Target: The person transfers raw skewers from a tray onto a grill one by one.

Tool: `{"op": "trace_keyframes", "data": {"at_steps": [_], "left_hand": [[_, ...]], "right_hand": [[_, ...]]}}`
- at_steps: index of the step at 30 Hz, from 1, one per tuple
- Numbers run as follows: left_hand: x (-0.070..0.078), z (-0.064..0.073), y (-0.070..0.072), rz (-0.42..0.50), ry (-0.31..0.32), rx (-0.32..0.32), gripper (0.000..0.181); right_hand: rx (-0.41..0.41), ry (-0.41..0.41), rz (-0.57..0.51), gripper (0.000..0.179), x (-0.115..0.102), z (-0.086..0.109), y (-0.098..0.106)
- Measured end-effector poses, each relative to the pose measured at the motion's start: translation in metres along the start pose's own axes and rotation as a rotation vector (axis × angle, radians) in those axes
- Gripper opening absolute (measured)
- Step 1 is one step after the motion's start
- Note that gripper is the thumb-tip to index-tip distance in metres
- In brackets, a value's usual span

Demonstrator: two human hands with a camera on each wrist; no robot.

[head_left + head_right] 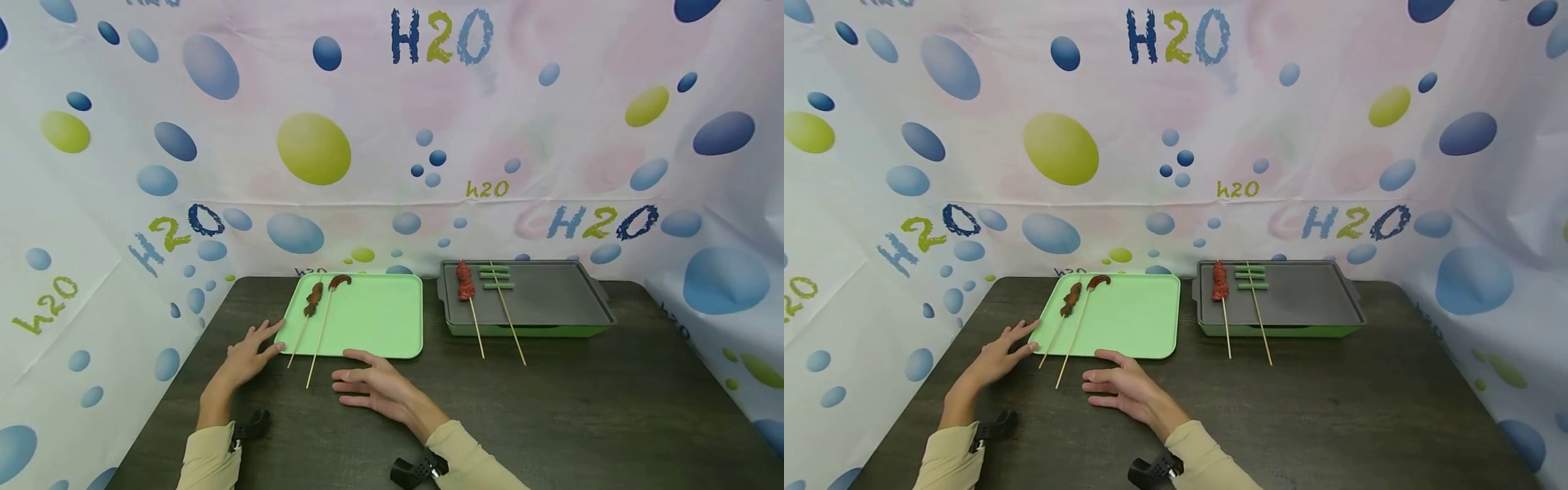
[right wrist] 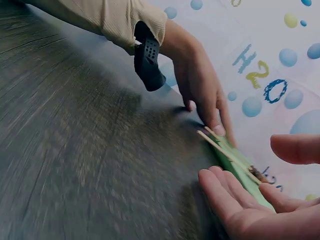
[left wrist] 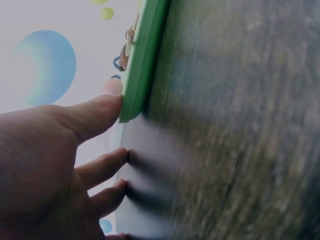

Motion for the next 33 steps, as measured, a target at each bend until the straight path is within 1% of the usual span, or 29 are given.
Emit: {"op": "trace_keyframes", "data": {"at_steps": [4,13,22,25,30,33], "left_hand": [[0.0,-0.001,0.001,-0.011,0.003,0.002,0.065],[-0.004,-0.001,0.001,-0.033,0.028,-0.006,0.066],[-0.003,-0.002,0.001,-0.041,0.015,0.005,0.064],[-0.003,-0.002,0.001,-0.037,0.016,0.007,0.064],[-0.002,-0.002,0.002,-0.043,0.007,0.01,0.065],[-0.001,-0.002,0.001,-0.045,-0.004,0.012,0.064]], "right_hand": [[-0.007,-0.022,-0.054,0.065,0.004,-0.013,-0.007],[-0.043,-0.058,-0.102,0.064,0.009,-0.036,-0.019],[-0.068,-0.052,-0.069,0.062,0.006,-0.055,-0.028],[-0.027,-0.051,-0.064,0.06,0.006,-0.057,-0.028],[0.092,-0.023,-0.071,0.055,0.006,-0.059,-0.025],[0.146,0.003,-0.066,0.054,0.006,-0.06,-0.023]]}}
Point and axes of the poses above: each hand's wrist, its own z-axis away from the middle knuckle, its own y-axis out of the back of the hand, x = y × z, the point moved 6 cm from there along -z, towards the middle knuckle, and after that the axes turned 10 degrees about z, right-handed, at the moved point
